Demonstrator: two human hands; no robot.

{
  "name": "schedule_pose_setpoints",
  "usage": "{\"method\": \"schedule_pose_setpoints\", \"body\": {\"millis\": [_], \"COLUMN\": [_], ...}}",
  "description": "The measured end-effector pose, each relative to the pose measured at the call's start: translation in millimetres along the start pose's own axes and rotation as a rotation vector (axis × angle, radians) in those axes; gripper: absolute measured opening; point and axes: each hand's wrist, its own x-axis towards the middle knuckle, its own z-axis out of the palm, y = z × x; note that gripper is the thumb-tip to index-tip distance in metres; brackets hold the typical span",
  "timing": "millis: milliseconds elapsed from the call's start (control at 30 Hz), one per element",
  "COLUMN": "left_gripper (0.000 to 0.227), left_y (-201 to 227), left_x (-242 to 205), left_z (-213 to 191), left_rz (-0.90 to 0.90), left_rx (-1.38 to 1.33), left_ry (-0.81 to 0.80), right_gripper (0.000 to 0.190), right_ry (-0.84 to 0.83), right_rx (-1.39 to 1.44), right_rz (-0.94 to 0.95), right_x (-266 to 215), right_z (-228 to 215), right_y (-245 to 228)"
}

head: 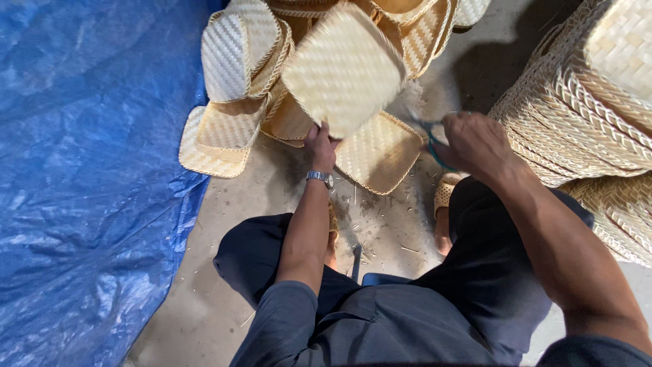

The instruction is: The person sits on the floor and uses green-handled scissors to trim loose fibers and uneven edges from the rims of woven baskets. They pick up each basket from a pile, rotate it to access different sides, and cut the protruding material before placing the finished item into a separate stack.

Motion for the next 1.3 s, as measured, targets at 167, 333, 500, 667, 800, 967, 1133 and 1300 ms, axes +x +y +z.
{"method": "schedule_pose_setpoints", "body": {"millis": [167,333,500,667,800,967,1133,1300], "left_gripper": [0.016,0.019,0.022,0.025,0.030,0.035,0.038,0.035], "left_y": [65,91,105,117,125,143,156,160], "left_x": [-32,-61,-97,-124,-132,-142,-156,-170], "left_z": [44,66,83,98,103,98,99,102], "left_rz": [0.041,0.119,0.133,0.181,0.294,0.437,0.564,0.607], "left_rx": [-0.317,-0.473,-0.482,-0.479,-0.485,-0.479,-0.453,-0.434], "left_ry": [-0.057,-0.162,-0.170,-0.199,-0.229,-0.259,-0.281,-0.300], "right_gripper": [0.051,0.057,0.046,0.042,0.039,0.046,0.059,0.068], "right_ry": [0.195,0.133,0.276,0.365,0.380,0.134,-0.196,-0.292], "right_rx": [0.297,0.782,1.114,1.392,1.504,1.737,1.820,1.853], "right_rz": [0.182,0.388,0.384,0.381,0.363,0.138,0.013,0.021], "right_x": [29,47,62,76,81,66,50,45], "right_z": [0,-14,6,26,27,15,-6,-14], "right_y": [-16,-44,-58,-65,-58,-45,-52,-59]}}
